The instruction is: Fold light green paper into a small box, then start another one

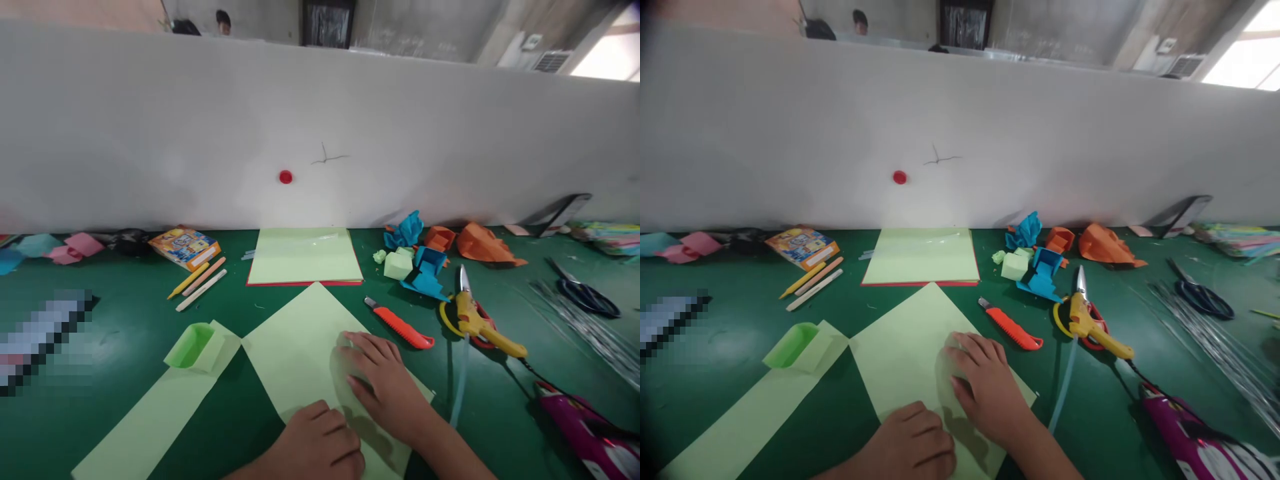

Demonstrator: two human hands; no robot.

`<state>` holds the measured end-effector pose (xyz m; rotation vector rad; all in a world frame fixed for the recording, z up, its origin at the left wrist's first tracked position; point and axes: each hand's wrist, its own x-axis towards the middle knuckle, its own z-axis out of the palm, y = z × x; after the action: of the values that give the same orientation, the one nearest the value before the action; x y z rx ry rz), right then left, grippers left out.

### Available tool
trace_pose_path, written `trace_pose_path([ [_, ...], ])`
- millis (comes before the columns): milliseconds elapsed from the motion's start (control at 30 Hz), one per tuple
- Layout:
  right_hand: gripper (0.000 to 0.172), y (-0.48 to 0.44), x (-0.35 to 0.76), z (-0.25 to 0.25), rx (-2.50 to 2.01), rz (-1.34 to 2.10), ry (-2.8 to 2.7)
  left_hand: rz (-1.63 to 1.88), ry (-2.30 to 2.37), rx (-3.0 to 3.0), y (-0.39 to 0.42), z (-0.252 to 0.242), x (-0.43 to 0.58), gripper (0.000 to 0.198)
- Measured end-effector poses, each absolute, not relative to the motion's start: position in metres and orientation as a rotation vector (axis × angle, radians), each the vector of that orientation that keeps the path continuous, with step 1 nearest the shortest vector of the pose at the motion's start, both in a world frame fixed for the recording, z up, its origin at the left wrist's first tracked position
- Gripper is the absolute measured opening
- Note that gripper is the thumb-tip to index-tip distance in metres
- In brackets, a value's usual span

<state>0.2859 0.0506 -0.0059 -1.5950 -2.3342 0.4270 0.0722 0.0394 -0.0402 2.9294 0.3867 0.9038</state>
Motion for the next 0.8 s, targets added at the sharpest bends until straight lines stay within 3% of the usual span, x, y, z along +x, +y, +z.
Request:
trace_pose_path([
  [200,0.045,0.048,0.288,0.002,-1.593,0.459,-2.345,0.936,0.395,2.891,0.038,-0.031,0.068,0.01],
  [333,0.036,0.049,0.296,0.005,-1.554,0.483,-2.307,0.99,0.382,2.831,0.039,-0.03,0.063,0.03],
  [400,0.031,0.048,0.301,0.007,-1.526,0.504,-2.251,0.963,0.427,2.786,0.038,-0.038,0.06,0.027],
  [467,0.029,0.047,0.307,0.011,-1.484,0.531,-2.183,0.89,0.506,2.687,0.037,-0.048,0.058,0.008],
  [567,0.027,0.045,0.315,0.02,-1.4,0.54,-2.14,0.784,0.584,2.556,0.038,-0.053,0.054,0.018],
  [667,0.026,0.042,0.322,0.027,-1.338,0.515,-2.13,0.793,0.638,2.305,0.039,-0.033,0.052,0.035],
  [800,0.027,0.044,0.329,0.021,-1.403,0.481,-2.095,0.619,0.849,1.967,0.036,0.002,0.051,0.032],
])
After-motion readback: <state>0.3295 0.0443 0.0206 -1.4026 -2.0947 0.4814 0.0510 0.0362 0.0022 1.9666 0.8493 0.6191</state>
